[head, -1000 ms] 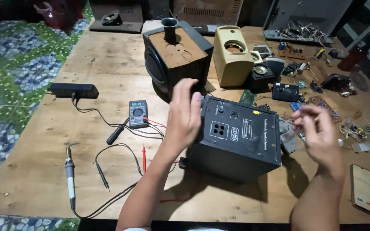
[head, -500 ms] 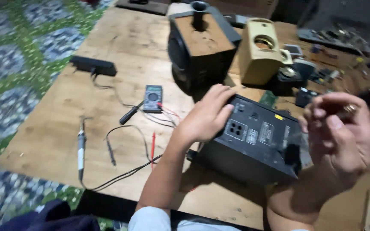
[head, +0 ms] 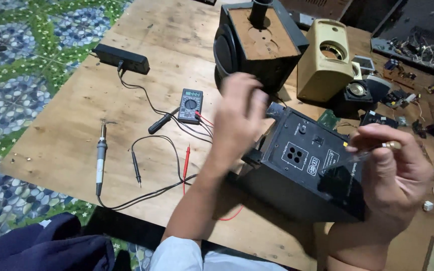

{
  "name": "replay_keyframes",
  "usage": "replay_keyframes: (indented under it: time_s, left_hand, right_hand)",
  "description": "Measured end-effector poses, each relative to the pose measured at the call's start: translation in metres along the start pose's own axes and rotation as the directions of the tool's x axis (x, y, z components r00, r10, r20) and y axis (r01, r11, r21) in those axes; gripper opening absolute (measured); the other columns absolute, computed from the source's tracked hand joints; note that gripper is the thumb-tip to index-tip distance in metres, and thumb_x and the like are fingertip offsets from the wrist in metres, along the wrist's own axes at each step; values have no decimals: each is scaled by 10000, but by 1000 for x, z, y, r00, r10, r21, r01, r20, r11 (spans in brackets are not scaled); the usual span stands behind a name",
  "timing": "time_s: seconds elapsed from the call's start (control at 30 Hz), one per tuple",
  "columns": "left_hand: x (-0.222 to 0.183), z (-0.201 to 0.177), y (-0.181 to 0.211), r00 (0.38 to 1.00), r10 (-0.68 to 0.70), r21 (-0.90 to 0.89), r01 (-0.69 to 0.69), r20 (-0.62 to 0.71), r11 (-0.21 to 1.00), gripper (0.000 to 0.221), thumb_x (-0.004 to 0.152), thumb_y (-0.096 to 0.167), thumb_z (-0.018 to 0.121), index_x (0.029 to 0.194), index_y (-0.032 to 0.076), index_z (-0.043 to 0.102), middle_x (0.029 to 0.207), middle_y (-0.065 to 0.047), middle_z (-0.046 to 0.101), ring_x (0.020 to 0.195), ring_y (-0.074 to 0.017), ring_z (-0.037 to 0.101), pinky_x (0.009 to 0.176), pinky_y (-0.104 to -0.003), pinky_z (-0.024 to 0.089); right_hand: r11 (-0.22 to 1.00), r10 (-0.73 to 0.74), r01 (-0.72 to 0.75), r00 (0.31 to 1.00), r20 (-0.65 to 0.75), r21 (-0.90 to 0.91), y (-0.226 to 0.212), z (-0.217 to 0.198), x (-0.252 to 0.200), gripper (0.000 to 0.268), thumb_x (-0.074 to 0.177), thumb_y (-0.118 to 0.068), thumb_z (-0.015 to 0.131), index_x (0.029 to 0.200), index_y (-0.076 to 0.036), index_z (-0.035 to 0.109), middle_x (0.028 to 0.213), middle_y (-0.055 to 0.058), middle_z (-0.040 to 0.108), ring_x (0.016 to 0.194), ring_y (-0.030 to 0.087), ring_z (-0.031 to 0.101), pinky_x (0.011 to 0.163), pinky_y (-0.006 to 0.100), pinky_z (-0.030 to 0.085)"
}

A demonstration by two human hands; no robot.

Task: A person uses a screwdriver to clean and probe the back panel of a wooden speaker enclosure on a workbench.

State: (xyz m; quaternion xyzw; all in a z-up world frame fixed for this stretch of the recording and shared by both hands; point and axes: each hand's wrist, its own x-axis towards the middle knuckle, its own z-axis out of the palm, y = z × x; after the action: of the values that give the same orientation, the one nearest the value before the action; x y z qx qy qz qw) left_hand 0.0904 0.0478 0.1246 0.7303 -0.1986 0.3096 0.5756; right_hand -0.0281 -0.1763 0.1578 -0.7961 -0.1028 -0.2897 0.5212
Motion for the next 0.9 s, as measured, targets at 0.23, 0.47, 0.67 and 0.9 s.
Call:
replay_keyframes:
  time_s: [0.23,0.47,0.67,0.9]
  left_hand:
    - [-19,-26,-168,954,-172,793,299,-245,530,418,1064,429,516,840,82,579,693,-202,652,637,-482,643,554,-609,477]
    - [-77,6,-301,916,-383,944,222,-116,246,336,1013,488,554,990,161,628,867,-91,714,758,-300,703,720,-485,492]
    - [-32,10,-295,658,-751,915,333,-54,226,436,1084,482,364,1219,131,584,1091,-97,737,1006,-321,720,805,-466,520]
    - [10,3,-293,338,-933,935,273,126,225,426,917,166,590,1324,65,671,1423,-122,619,1302,-311,602,1014,-401,527]
  right_hand:
    - [1000,-2,3,997,81,-11,-8,3,3,384,1103,-251,494,1256,91,579,1173,236,628,914,280,652,868,338,555]
    - [996,7,-14,996,87,85,-2,2,5,363,1112,-255,486,1248,71,565,1178,223,624,923,280,671,856,340,587]
    - [993,4,-16,994,107,116,2,2,9,375,1121,-283,475,1267,56,544,1145,216,629,935,270,673,860,333,590]
    - [991,-39,24,992,117,129,-5,6,12,335,1107,-275,476,1217,29,565,1104,187,612,877,240,671,817,315,542]
